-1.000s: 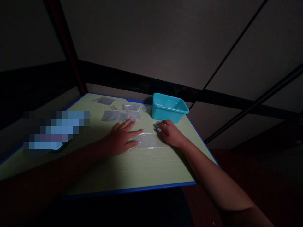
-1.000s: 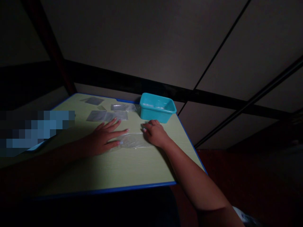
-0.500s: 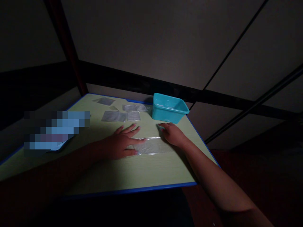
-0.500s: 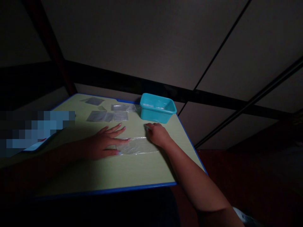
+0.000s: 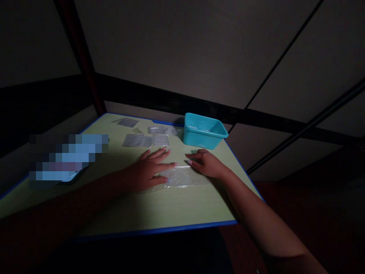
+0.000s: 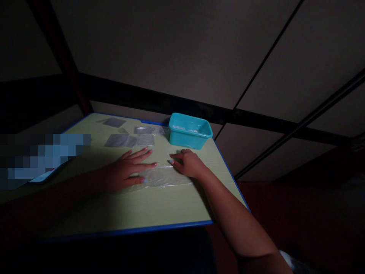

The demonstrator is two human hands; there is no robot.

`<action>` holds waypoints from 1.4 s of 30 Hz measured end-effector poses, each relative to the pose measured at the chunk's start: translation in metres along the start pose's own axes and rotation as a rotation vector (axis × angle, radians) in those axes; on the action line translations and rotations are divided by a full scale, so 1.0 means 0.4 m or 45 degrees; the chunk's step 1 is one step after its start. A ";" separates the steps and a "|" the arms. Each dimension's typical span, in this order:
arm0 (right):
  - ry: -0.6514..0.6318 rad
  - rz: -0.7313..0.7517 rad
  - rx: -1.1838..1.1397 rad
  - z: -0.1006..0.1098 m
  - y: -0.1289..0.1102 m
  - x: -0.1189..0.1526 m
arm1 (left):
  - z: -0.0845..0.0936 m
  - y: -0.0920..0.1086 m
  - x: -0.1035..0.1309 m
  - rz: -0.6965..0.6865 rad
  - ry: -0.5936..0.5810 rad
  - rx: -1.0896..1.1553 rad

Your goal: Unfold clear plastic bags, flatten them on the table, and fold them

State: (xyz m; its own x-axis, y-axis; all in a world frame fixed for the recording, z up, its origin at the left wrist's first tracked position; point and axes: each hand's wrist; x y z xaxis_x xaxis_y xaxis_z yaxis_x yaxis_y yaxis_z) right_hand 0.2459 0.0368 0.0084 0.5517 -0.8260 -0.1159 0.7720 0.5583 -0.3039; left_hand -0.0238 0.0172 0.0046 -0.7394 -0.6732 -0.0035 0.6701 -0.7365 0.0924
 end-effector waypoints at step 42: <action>0.084 -0.221 0.041 -0.005 0.022 -0.010 | -0.006 0.009 0.007 -0.330 -0.133 0.201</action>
State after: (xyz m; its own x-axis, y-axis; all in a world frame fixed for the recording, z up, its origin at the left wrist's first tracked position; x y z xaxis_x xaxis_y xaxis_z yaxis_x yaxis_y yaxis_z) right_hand 0.2498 0.0449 0.0045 0.3883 -0.9128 -0.1264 0.8639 0.4083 -0.2948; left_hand -0.0234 0.0123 0.0026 -0.8925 -0.4478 0.0543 0.4459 -0.8578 0.2554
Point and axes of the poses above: each hand's wrist, its own x-axis away from the middle knuckle, its own z-axis out of the back of the hand, y = z × x, and after that the axes turned 7 degrees about -x, right-handed
